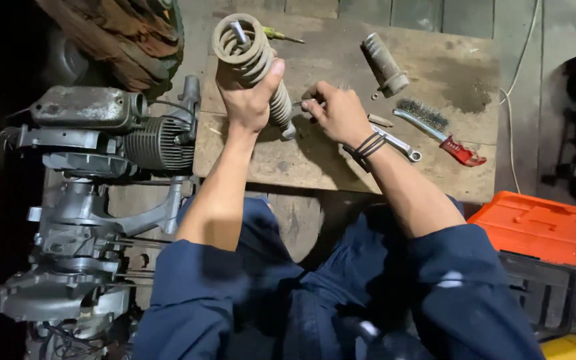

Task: Disassembling a motorcycle shock absorber using hand tools on a low wooden platform.

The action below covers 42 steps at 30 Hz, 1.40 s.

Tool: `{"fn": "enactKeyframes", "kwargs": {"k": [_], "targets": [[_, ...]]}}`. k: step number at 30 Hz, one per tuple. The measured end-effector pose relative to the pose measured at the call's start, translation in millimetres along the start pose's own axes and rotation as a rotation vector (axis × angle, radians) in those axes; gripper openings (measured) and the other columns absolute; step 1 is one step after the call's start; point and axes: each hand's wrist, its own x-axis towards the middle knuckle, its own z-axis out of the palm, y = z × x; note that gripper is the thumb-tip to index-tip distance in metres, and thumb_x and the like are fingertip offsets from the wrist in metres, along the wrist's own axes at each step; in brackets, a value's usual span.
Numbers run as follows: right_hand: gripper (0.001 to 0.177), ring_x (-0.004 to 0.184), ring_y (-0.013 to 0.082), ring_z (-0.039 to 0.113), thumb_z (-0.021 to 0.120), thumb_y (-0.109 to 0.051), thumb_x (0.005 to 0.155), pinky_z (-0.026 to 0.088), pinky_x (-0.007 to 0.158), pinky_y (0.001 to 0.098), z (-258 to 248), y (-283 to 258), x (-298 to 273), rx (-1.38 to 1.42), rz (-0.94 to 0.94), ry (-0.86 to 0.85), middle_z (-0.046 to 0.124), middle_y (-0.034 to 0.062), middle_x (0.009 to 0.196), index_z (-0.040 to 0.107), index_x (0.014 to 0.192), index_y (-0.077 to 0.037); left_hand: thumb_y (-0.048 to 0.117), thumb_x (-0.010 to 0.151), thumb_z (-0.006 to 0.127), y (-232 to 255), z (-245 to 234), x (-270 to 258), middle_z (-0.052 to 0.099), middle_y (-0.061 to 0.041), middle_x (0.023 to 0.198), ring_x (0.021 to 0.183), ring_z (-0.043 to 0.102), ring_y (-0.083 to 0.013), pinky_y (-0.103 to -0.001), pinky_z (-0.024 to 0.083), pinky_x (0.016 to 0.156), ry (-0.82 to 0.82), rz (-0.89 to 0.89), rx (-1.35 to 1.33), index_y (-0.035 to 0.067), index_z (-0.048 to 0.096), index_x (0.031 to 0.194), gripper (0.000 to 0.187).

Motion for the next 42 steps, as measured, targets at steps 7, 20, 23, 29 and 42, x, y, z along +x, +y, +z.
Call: {"fn": "enactKeyframes", "kwargs": {"k": [7, 20, 23, 29, 42], "targets": [[0.028, 0.072, 0.0532, 0.06, 0.063, -0.031, 0.103, 0.041, 0.061, 0.0552, 10.6, -3.0, 1.5, -0.012, 0.03, -0.087, 0.066, 0.0202, 0.077, 0.049, 0.096, -0.008, 0.018, 0.089, 0.078, -11.9, -9.8, 3.6, 0.071, -0.01, 0.101, 0.093, 0.07, -0.0262, -0.041, 0.06, 0.095, 0.034, 0.034, -0.016, 0.008, 0.062, 0.111, 0.029], [0.025, 0.057, 0.0477, 0.055, 0.056, -0.026, 0.108, 0.038, 0.055, 0.0529, 32.9, -21.2, -0.5, -0.104, -0.054, -0.003, 0.06, 0.0218, 0.066, 0.045, 0.097, -0.006, 0.016, 0.088, 0.083, -39.8, -18.0, 10.6, 0.069, -0.016, 0.129, 0.122, 0.067, -0.0284, -0.042, 0.051, 0.115, 0.352, 0.03, 0.092, 0.001, 0.064, 0.127, 0.046], [0.027, 0.059, 0.0516, 0.055, 0.055, -0.026, 0.108, 0.038, 0.055, 0.0545, 36.4, -24.2, -5.8, -0.137, -0.056, 0.019, 0.059, 0.024, 0.066, 0.042, 0.096, -0.005, 0.018, 0.088, 0.083, -28.9, -13.3, 14.0, 0.07, -0.017, 0.13, 0.125, 0.067, -0.0276, -0.043, 0.052, 0.115, 0.385, -0.017, 0.098, -0.001, 0.067, 0.125, 0.044], [0.022, 0.053, 0.0361, 0.056, 0.057, -0.021, 0.108, 0.043, 0.052, 0.0465, 18.4, -30.8, -10.8, -0.081, -0.014, 0.039, 0.06, 0.015, 0.068, 0.046, 0.097, -0.006, 0.027, 0.089, 0.08, -29.4, -9.3, 19.4, 0.074, -0.013, 0.114, 0.11, 0.072, -0.0274, -0.043, 0.062, 0.104, 0.36, -0.035, 0.012, 0.006, 0.07, 0.115, 0.035], [0.021, 0.05, 0.0311, 0.057, 0.056, -0.015, 0.107, 0.045, 0.048, 0.0435, 19.8, -31.8, -2.7, 0.009, -0.024, 0.075, 0.062, 0.0128, 0.067, 0.043, 0.095, -0.006, 0.027, 0.086, 0.079, -11.3, -4.5, 24.1, 0.077, -0.014, 0.111, 0.111, 0.072, -0.0237, -0.043, 0.058, 0.105, 0.411, -0.126, 0.122, 0.001, 0.076, 0.105, 0.032]]}}
